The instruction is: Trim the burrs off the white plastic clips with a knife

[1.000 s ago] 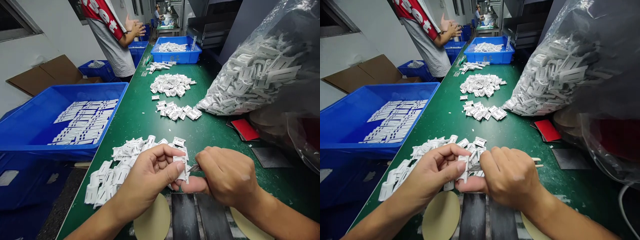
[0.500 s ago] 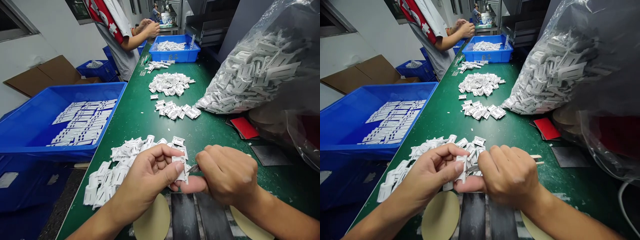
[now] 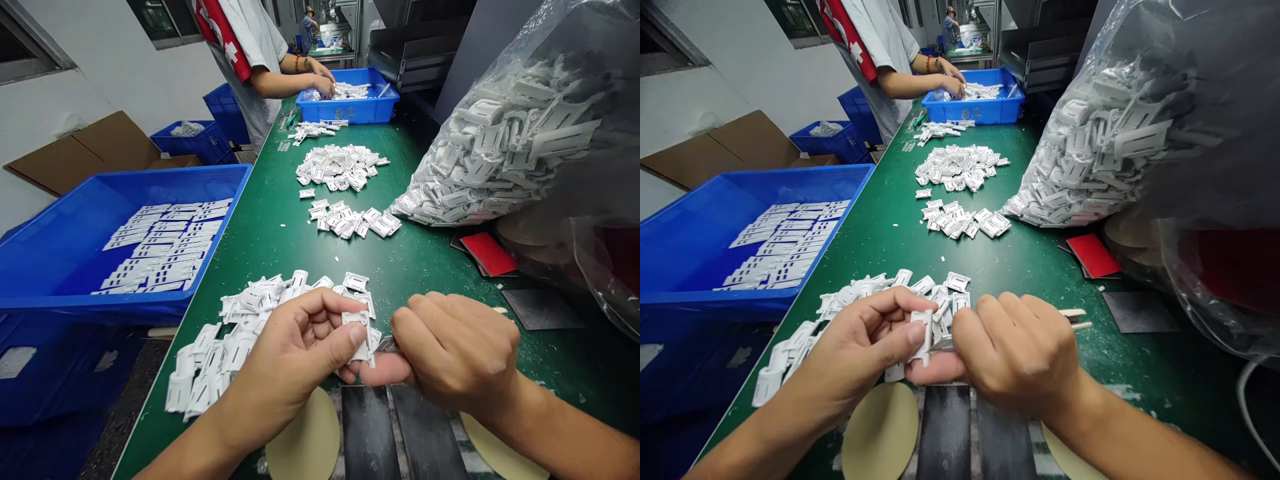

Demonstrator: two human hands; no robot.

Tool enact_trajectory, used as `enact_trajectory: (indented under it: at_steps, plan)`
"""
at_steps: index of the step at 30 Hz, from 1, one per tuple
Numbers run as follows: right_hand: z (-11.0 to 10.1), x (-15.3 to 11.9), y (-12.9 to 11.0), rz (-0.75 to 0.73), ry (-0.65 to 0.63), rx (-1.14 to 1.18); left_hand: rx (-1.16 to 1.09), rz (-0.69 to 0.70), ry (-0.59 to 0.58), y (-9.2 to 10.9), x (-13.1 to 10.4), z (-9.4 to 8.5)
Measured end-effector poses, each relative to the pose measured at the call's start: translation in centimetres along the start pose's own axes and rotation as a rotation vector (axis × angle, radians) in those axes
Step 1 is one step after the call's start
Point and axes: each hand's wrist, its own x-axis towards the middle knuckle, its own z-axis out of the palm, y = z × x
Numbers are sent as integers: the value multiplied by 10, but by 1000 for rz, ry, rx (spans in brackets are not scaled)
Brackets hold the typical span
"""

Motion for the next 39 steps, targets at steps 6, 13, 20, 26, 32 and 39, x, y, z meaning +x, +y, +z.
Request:
enact_trajectory:
  at_steps: [6,13,20,26,32,39]
  plan:
    - [1,-3,-1,-2,-3,31,8,2,18,0,1,-1]
    - [-2,-3,0,-22,9,237,37,23,34,-4,0,-2]
    - [3,-3,0,-39,-59,452,-19,102,32,-6,2,-6]
    - [-2,1,-4,116,-57,675,-209,96,-184,-4,0,-7]
    - [-10,5,5,102,-55,639,-307,118,-137,-2,4,-9]
    - [-2,3,5,9,-144,433,-198,126,-85,-8,6,-7]
